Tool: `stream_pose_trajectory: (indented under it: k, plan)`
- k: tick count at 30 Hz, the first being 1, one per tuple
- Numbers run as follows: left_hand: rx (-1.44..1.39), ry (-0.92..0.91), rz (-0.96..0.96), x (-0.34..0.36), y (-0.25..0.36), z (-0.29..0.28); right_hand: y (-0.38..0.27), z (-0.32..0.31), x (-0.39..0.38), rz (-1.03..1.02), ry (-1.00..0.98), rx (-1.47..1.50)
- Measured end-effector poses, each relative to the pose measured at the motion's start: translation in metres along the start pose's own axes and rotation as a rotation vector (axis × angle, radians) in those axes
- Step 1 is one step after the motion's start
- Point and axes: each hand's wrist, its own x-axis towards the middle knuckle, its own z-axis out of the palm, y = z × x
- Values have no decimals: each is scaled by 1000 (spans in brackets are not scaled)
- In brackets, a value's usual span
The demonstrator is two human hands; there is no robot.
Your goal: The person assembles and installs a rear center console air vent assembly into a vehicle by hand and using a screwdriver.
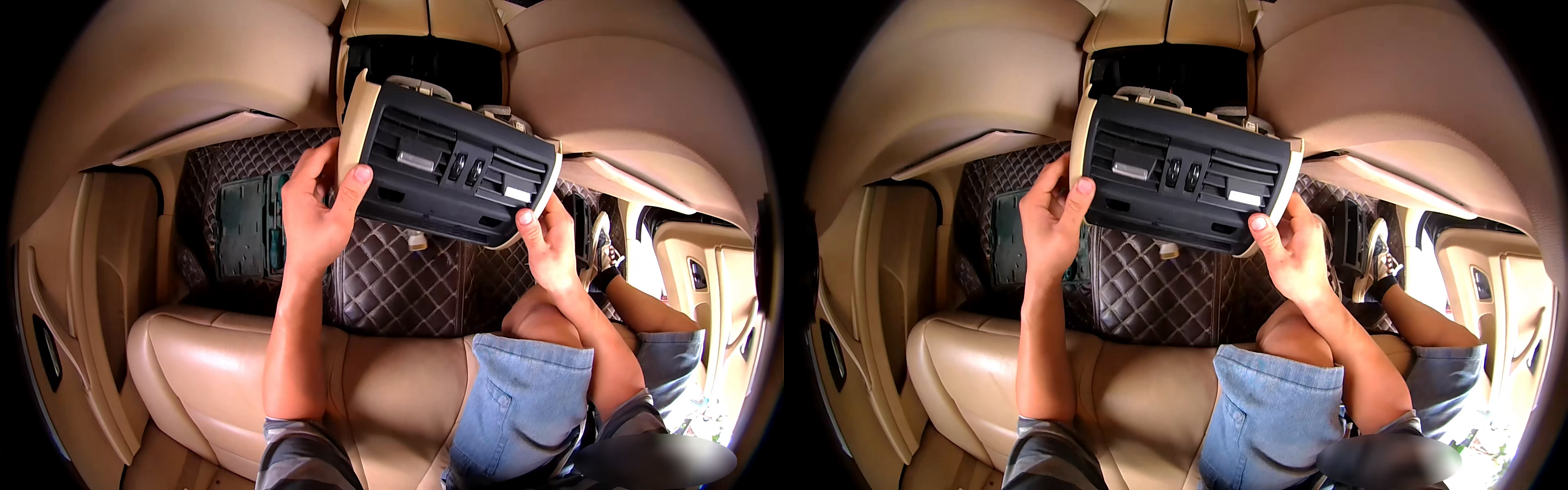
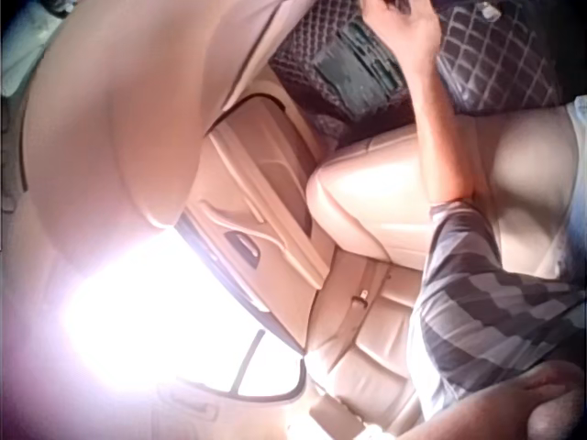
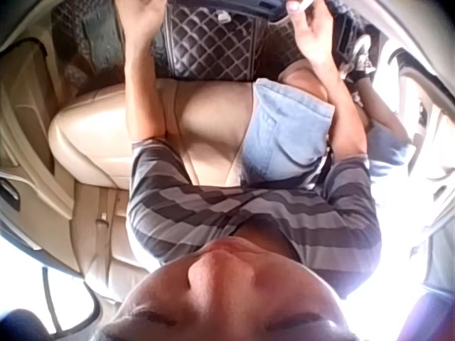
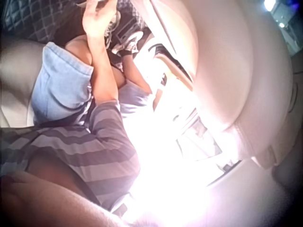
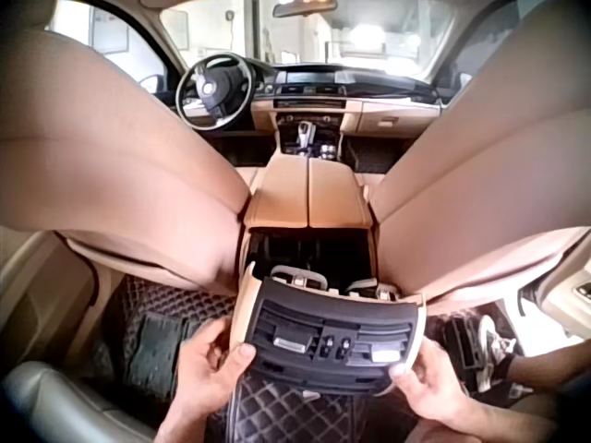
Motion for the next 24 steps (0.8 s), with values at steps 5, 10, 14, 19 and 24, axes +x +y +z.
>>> stream_pose_trajectory:
  k: [5, 10, 14, 19, 24]
  plan:
    - [-55, 57, -36, 1, 11, 0, -5, -2, -2, -26, 31, 45]
    - [-74, 62, -69, 1, 11, -1, -2, 1, 0, -23, 24, 30]
    - [-125, 59, -54, 2, 6, -2, 1, -4, 1, 20, -12, -11]
    - [-895, 61, -224, 11, -9, -44, -12, 4, 0, -298, -292, -255]
    - [-446, 154, -613, 13, -36, -51, -21, 3, 3, -550, -689, -622]
